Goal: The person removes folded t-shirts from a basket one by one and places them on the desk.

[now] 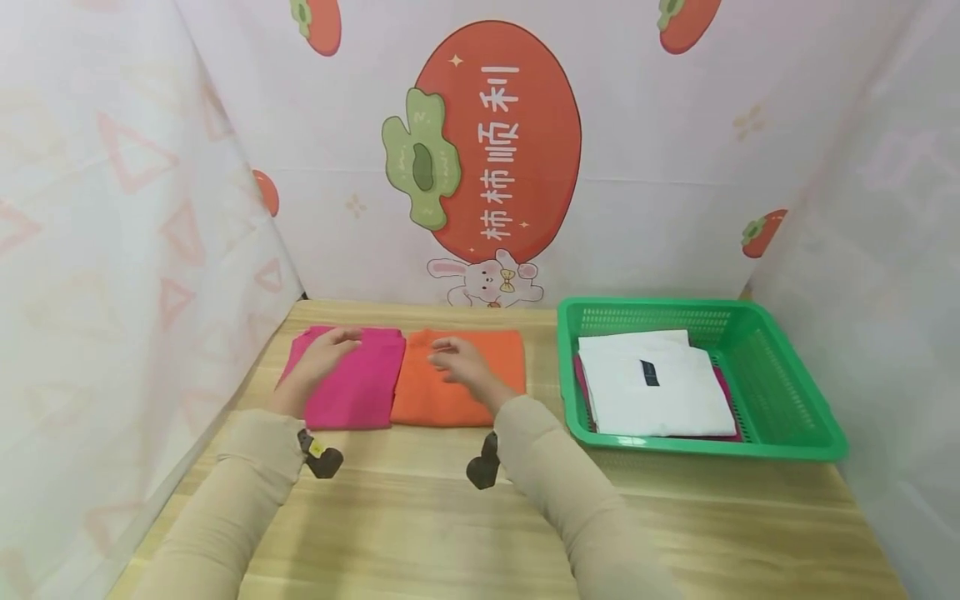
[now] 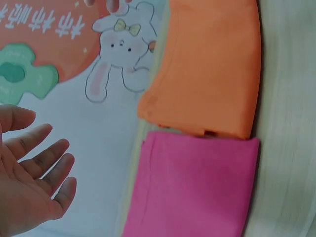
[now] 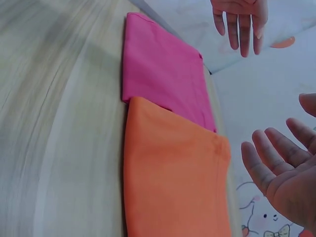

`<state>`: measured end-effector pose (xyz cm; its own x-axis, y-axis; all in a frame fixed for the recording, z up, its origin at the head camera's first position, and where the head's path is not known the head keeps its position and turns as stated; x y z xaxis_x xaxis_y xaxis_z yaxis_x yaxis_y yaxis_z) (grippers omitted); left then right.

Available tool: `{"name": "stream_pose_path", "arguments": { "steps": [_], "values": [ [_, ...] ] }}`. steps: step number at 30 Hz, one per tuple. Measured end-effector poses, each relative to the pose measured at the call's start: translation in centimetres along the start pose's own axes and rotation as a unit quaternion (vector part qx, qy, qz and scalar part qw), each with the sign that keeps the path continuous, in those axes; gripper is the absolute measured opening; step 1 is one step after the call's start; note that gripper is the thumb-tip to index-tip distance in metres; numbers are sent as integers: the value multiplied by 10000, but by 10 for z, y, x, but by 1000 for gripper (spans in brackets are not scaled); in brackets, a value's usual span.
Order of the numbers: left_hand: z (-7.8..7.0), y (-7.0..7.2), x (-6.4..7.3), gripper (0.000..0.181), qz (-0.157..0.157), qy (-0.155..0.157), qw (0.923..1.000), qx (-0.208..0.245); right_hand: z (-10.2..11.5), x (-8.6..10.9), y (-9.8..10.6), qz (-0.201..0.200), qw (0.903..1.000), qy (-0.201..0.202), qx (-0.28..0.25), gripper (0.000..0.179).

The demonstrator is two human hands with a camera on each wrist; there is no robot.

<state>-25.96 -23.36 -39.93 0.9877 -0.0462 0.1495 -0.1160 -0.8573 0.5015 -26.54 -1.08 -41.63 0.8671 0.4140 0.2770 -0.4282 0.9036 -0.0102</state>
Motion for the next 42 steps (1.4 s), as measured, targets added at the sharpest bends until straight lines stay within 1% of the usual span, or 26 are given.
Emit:
{"name": "stream_pose_path", "arguments": {
  "steps": [3, 8, 12, 15, 21, 23, 25, 28, 32, 35, 37, 42],
  "values": [
    [-8, -8, -3, 39, 102, -105, 9999, 8, 1, 7, 11, -5, 10000, 19, 82, 34],
    [-20, -23, -7, 38, 254, -278, 9993, -46, 4, 20, 32, -13, 9999, 115, 73, 36],
    [-32, -37, -7, 37, 458, -503, 9976, 87, 5, 32, 49, 27, 9996, 272, 51, 40],
    [-41, -46, -7, 35, 603, -642, 9960, 152, 4, 42, 63, 31, 9995, 308, 84, 42],
    [-60, -65, -2, 34, 836, -834, 9930, 43, -5, 60, 94, -145, 9994, 234, 219, 47],
    [-65, -73, 0, 33, 913, -819, 9923, 158, -8, 66, 104, -212, 9991, 228, 295, 48],
    [-69, -81, 2, 33, 1004, -879, 9907, 281, -10, 72, 115, -255, 9987, 258, 362, 48],
    [-85, -92, 11, 32, 1163, -850, 9882, 515, -12, 82, 131, -346, 9976, 309, 515, 49],
    [-94, -113, 7, 31, 1372, -909, 9851, 490, -12, 94, 150, -481, 9965, 347, 581, 52],
    [-91, -131, -4, 31, 1572, -1022, 9816, 371, -16, 102, 166, -593, 9950, 344, 731, 54],
    [-94, -142, -6, 32, 1730, -1066, 9786, 315, -19, 108, 177, -678, 9933, 335, 871, 53],
    [-103, -169, -7, 31, 1963, -1177, 9729, 339, -27, 124, 204, -941, 9881, 326, 1169, 53]
  ]
}}
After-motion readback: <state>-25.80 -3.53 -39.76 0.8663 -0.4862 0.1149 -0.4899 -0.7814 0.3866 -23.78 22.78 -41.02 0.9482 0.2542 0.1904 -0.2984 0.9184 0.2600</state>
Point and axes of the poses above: each hand's wrist, its own x-axis away from the middle knuckle, its own y-axis out of the back of the hand, z = x × y, the point moved 3 cm from there along -x, towards the middle knuckle, and after that the axes turned 3 degrees about -y, right-handed, at the moved point
